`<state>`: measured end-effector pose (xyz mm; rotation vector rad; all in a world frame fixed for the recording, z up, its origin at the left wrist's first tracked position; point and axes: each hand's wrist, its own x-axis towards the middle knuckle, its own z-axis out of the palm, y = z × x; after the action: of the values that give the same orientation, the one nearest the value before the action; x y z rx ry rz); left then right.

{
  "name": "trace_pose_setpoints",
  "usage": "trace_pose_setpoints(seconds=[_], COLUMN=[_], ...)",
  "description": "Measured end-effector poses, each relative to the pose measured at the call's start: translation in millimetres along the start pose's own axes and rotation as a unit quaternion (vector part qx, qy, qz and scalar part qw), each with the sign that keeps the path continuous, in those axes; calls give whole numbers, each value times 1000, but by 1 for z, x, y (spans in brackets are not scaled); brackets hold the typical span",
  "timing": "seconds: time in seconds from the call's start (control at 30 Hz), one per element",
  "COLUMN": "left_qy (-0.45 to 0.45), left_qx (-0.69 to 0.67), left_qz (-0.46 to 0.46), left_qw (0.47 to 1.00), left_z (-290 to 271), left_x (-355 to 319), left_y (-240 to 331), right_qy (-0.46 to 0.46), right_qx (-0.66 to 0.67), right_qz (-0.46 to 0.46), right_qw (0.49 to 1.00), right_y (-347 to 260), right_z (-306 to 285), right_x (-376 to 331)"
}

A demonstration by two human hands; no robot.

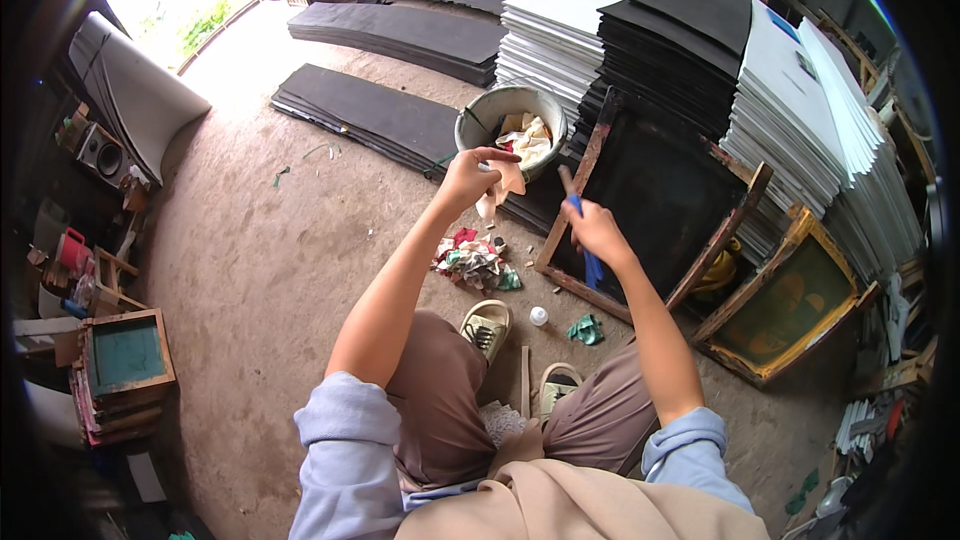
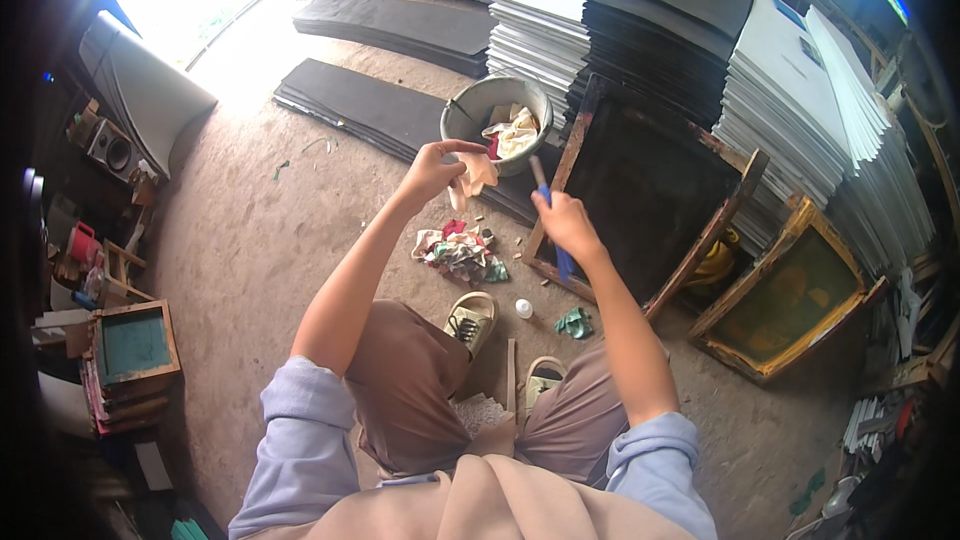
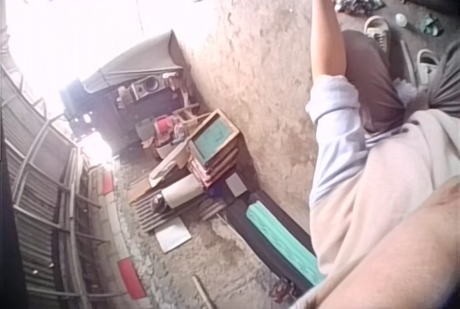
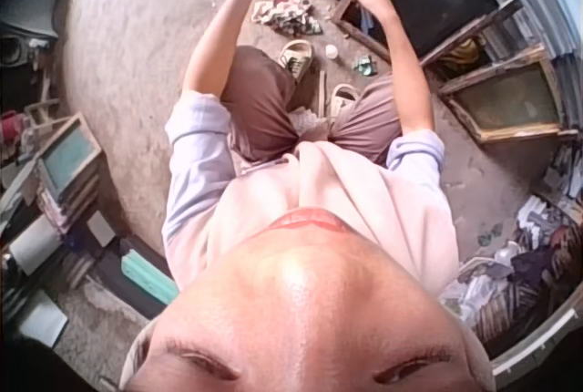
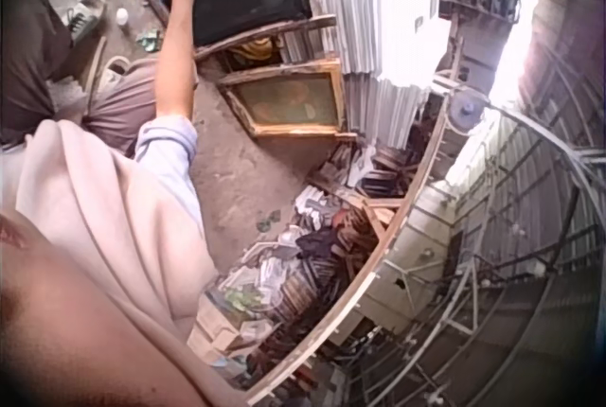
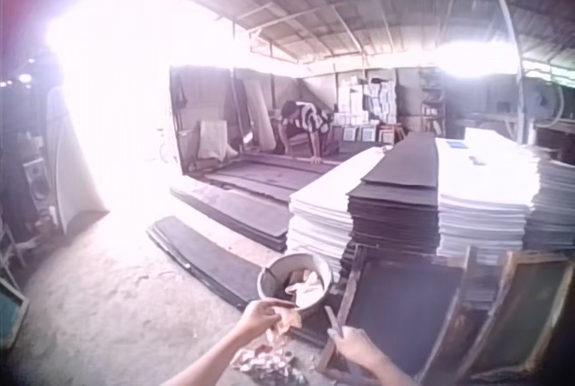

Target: The person sits on the floor and cleans a rectangular printing plate. They use a cloth and a small bottle of liquid to wipe the surface repeatedly, then use a blue scraper to remove residue from the plate.

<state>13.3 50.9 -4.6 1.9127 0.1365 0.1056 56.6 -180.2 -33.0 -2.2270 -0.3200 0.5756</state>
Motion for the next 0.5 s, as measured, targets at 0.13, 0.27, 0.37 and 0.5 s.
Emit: trace_pose_setpoints(seconds=[0.13, 0.27, 0.37, 0.5], left_qy=[-103, -164, -150, -106], left_qx=[-49, -127, -135, -128], left_qz=[27, 23, 49, 26], left_qw=[993, 978, 978, 986], left_z=[7, 12, 17, 13], left_x=[-10, -23, -19, -18], left_y=[22, 29, 27, 9], right_qy=[71, -56, 27, 82], right_qx=[172, 299, 336, 364], right_qz=[-159, -182, -210, -202], right_qw=[970, 935, 918, 906], right_y=[6, -18, -13, -15], right_z=[2, 13, 7, -8], right_x=[24, 7, 17, 8])
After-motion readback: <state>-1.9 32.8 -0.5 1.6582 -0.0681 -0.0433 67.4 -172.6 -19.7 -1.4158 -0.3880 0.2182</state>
